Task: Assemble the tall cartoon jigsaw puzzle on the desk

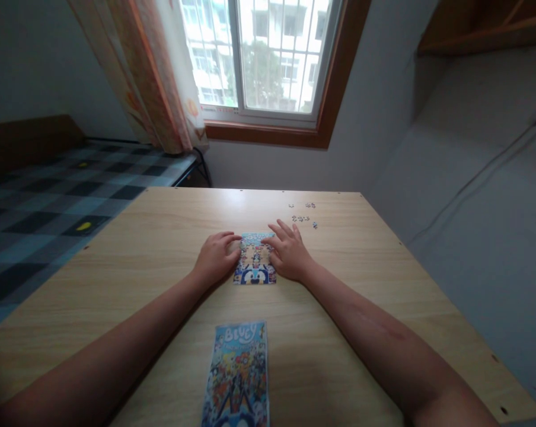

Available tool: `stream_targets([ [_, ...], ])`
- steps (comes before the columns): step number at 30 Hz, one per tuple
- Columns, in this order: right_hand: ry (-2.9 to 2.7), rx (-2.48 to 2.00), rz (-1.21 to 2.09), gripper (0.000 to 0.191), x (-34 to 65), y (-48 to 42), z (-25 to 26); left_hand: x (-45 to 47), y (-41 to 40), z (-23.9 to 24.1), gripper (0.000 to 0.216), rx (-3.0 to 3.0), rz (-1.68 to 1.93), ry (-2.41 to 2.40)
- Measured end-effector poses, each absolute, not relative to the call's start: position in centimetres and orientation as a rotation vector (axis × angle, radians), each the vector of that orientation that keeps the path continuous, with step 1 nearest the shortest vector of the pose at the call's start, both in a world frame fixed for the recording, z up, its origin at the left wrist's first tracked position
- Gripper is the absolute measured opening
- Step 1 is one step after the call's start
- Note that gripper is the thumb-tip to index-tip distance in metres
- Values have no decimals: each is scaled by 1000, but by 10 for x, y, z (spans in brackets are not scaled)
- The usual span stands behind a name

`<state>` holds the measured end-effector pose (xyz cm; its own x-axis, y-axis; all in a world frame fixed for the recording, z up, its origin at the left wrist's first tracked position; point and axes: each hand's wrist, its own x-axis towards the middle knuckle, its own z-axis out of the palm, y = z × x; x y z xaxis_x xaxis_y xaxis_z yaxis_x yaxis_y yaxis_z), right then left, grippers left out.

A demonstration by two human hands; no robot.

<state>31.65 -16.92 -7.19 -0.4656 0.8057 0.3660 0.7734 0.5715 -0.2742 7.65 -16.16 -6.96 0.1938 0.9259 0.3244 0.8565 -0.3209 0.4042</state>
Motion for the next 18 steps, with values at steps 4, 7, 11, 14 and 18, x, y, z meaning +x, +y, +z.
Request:
stream_targets([
  [4, -2300, -1317, 125, 45, 319, -169, -73, 77, -162, -70, 34, 2309, 798, 1755],
  [7, -2321, -1309, 157, 46, 321, -169, -73, 77, -162, -71, 32, 2302, 801, 1764],
  [11, -2419, -1262, 188, 45, 321, -170, -71, 77, -162, -72, 32, 2277, 804, 1783],
  [14, -2472, -1241, 200, 48, 320, -171, -70, 78, -163, -72, 31, 2267, 796, 1787],
  [18, -2519, -1231, 201, 47, 320, -171, -69, 78, -164, -70, 31, 2268, 792, 1791],
])
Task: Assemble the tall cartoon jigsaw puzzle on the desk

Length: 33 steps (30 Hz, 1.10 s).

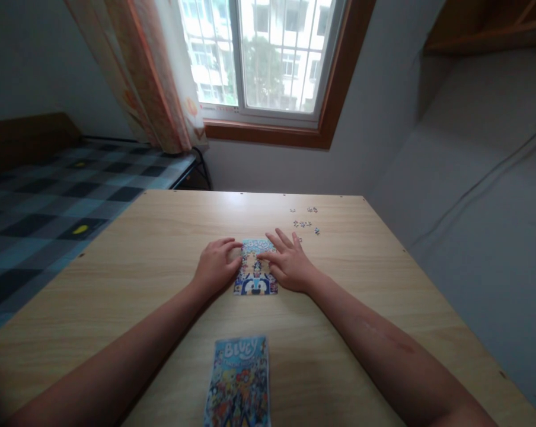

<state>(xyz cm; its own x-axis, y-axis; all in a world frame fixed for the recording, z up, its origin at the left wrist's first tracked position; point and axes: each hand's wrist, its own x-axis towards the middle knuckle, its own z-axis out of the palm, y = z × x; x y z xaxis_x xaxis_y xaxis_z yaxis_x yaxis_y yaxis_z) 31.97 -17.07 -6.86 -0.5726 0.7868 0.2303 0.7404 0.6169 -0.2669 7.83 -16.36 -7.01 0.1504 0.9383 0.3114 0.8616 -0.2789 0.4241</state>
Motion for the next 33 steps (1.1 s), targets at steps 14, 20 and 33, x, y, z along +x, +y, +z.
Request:
stream_targets([
  [14, -2494, -1206, 248, 44, 315, -169, -64, 74, -159, -69, 32, 2298, 776, 1784],
  [20, -2425, -1198, 215, 40, 317, -166, -69, 75, -157, -68, 35, 2250, 867, 1745],
  [33, -2298, -1271, 151, 40, 321, -164, -76, 72, -156, -66, 32, 1987, 1186, 1643],
])
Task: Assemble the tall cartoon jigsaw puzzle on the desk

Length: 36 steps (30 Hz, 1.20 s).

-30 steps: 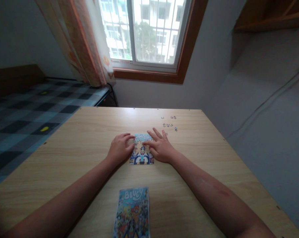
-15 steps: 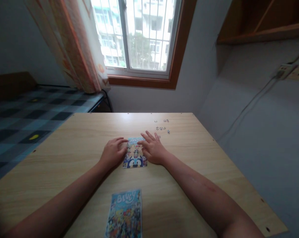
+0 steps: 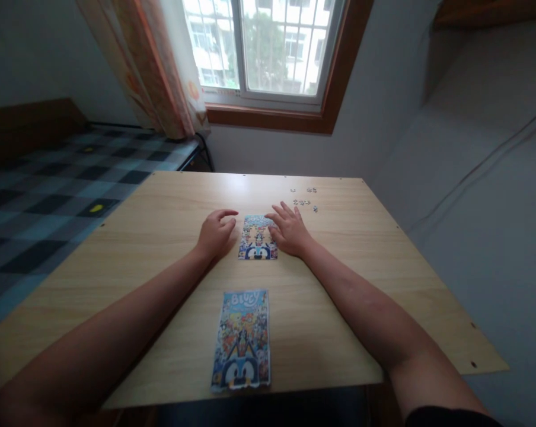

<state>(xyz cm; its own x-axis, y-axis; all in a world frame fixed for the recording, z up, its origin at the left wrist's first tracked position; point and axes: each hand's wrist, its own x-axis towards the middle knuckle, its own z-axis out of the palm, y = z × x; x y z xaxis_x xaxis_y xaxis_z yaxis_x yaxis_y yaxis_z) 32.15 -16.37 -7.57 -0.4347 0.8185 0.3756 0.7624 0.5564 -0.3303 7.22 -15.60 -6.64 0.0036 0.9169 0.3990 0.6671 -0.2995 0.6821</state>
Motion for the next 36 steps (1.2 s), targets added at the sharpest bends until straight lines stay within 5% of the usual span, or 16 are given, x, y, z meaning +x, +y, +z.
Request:
stream_targets([
  [15, -1907, -1244, -328, 21, 361, -124, -46, 71, -156, -65, 30, 1968, 1183, 1649],
  [22, -2218, -1922, -142, 33, 406, -23, -5, 70, -157, -65, 33, 1879, 1262, 1622],
  [36, -2504, -2050, 105, 27, 376, 29, -18, 69, -160, -64, 25, 1874, 1259, 1639],
])
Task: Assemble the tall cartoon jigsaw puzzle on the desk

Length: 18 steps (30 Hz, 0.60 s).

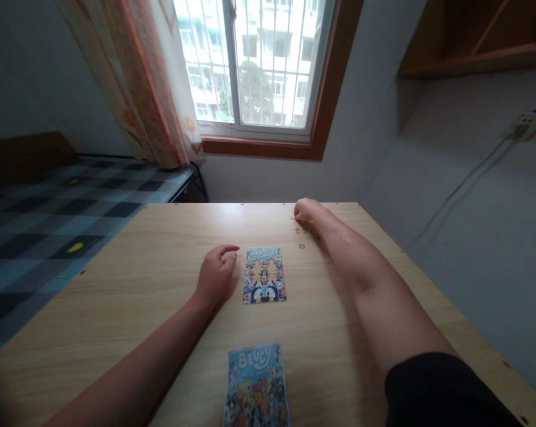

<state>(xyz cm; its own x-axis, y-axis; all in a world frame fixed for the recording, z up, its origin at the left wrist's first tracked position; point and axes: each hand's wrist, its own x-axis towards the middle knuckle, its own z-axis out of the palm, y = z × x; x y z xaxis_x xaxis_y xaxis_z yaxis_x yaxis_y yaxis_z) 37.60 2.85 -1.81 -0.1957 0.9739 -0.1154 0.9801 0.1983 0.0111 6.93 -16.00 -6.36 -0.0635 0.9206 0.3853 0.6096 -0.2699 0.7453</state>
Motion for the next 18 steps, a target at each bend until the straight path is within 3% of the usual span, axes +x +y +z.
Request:
stream_targets([
  [18, 2595, 1861, -99, 24, 347, -28, 9, 72, -161, -64, 25, 1943, 1182, 1671],
])
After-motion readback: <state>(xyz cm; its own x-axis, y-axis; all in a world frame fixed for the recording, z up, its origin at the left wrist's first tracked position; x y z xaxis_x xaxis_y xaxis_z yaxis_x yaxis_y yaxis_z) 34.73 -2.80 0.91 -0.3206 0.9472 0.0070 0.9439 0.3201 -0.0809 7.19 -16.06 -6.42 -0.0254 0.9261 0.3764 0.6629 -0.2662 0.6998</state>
